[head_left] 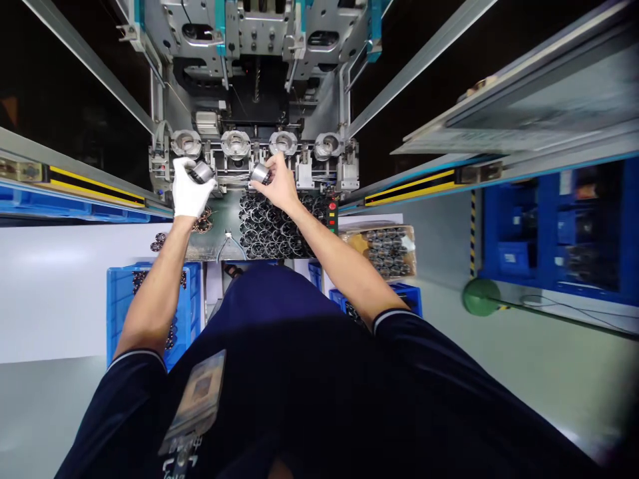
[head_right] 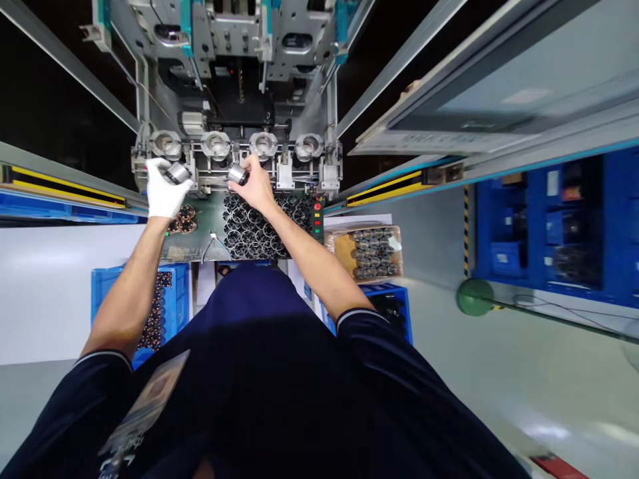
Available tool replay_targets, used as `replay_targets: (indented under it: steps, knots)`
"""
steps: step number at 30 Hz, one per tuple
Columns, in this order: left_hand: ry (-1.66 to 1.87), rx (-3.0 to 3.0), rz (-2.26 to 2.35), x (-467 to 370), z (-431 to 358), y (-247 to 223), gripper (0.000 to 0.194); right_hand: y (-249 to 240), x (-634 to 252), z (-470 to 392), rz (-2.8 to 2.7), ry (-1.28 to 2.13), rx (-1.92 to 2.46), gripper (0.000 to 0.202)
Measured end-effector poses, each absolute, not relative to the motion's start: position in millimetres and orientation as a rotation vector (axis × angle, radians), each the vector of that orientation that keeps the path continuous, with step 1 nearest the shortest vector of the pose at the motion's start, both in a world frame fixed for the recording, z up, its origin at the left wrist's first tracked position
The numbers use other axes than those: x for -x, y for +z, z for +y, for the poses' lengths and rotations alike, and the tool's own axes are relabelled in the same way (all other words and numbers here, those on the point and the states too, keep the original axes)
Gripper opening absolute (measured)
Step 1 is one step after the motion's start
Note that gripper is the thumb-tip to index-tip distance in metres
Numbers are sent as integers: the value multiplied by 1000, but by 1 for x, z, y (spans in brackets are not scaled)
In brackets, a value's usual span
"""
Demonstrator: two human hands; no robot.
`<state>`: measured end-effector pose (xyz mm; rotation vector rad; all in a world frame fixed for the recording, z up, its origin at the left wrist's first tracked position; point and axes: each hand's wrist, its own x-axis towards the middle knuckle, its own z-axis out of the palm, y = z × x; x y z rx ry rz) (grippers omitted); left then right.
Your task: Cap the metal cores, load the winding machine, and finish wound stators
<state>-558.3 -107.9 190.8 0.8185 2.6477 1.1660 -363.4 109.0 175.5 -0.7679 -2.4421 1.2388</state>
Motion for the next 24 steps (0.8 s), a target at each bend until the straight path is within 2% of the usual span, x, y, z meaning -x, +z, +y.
replay_targets:
  steps: [3,6,9,11,14,18,21,24]
  knots:
    - [1346,-973,2570,565,-111,195,63,180,361,116,-2408,1198,697,79]
    - [1368,-1026,2579,573,-113,200,58,184,359,122,-2410,1126,549,79]
    - [1408,-988,2565,577,-110,199,74,180,361,123,-2414,1102,515,70]
    - [1326,-987,2580,576,-108,193,77,175,363,120,-2458,1098,568,62]
    - [1093,-908,2642,569,-106,185,63,167,365,115,-2514,1104,679,52]
    - [969,-887,2686,557,-107,185,64,166,362,110,-2468,1130,727,51]
    - [975,-873,2651,549,-108,194,61,174,362,106,-2436,1212,790,50]
    - [1153,-927,2507,529,-113,209,61,195,357,94,-2241,1537,864,56]
